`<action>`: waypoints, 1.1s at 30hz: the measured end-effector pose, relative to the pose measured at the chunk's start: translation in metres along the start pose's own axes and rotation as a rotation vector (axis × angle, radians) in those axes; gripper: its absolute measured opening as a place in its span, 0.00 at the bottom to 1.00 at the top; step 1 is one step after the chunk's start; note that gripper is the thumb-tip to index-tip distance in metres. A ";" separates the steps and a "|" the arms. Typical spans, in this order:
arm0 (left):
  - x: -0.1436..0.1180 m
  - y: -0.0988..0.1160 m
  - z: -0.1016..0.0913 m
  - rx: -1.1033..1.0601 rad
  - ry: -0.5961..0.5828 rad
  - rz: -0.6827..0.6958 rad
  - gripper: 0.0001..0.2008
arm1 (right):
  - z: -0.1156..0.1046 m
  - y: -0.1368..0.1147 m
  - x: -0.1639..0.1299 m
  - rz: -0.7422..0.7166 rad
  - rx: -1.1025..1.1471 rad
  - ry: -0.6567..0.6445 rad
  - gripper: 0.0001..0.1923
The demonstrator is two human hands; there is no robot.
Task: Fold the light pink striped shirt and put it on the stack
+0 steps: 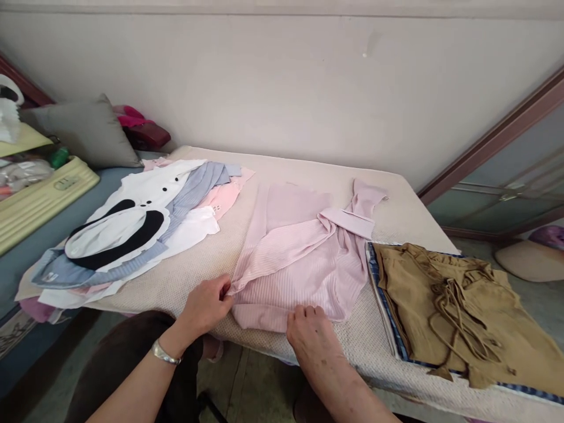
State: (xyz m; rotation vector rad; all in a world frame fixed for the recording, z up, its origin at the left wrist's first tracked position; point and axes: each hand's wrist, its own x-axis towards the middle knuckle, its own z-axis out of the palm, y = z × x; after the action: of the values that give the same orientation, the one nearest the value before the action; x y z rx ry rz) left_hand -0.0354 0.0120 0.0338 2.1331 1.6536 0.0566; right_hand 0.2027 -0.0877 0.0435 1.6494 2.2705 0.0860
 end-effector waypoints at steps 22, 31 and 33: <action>-0.015 0.000 -0.009 0.162 -0.109 -0.036 0.07 | -0.004 0.001 -0.001 -0.011 0.046 -0.107 0.15; -0.015 0.014 -0.003 0.151 0.015 0.060 0.11 | -0.006 -0.001 0.004 -0.010 0.037 -0.105 0.14; -0.018 0.010 -0.004 0.145 -0.038 0.098 0.09 | -0.009 -0.001 0.005 -0.008 0.044 -0.099 0.15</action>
State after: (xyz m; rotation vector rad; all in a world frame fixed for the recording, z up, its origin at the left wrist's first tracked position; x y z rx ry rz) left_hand -0.0323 -0.0050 0.0454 2.3073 1.5734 -0.0761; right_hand 0.1976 -0.0819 0.0501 1.6286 2.2191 -0.0466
